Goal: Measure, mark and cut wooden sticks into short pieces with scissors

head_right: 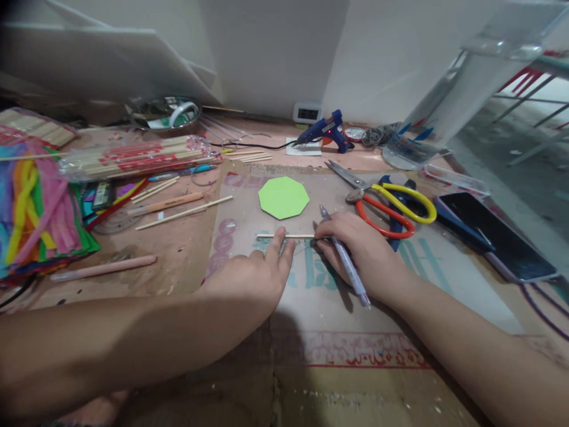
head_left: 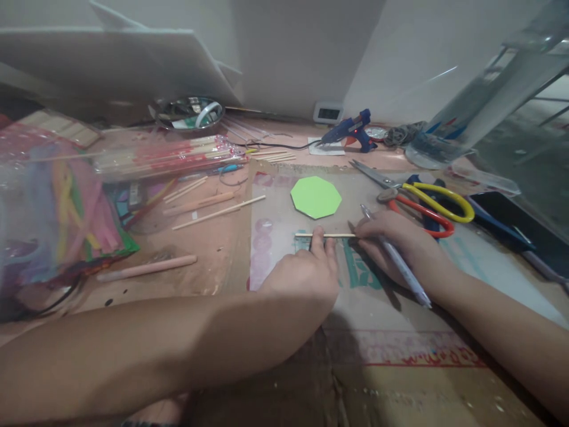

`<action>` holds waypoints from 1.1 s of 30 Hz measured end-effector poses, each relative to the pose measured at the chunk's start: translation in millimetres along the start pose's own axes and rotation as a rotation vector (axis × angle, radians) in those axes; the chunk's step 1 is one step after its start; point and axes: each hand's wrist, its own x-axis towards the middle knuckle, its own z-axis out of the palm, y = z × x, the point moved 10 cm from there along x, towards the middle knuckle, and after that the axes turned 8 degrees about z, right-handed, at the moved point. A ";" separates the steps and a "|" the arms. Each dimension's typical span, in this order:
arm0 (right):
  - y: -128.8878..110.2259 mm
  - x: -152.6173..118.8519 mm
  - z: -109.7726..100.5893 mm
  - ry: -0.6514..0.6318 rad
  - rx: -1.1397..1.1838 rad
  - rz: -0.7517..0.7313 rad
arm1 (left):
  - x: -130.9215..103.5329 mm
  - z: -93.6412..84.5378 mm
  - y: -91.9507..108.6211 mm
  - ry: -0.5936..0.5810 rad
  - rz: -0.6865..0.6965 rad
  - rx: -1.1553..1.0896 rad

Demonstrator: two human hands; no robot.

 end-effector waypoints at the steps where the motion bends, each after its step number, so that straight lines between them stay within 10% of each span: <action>1: 0.2 -0.1 0.1 -0.003 0.007 0.005 | -0.4 -1.2 -0.3 0.012 -0.004 0.001; 33: 7.6 -0.1 2.2 -0.040 0.061 0.031 | -6.1 8.4 0.9 0.026 -0.027 -0.007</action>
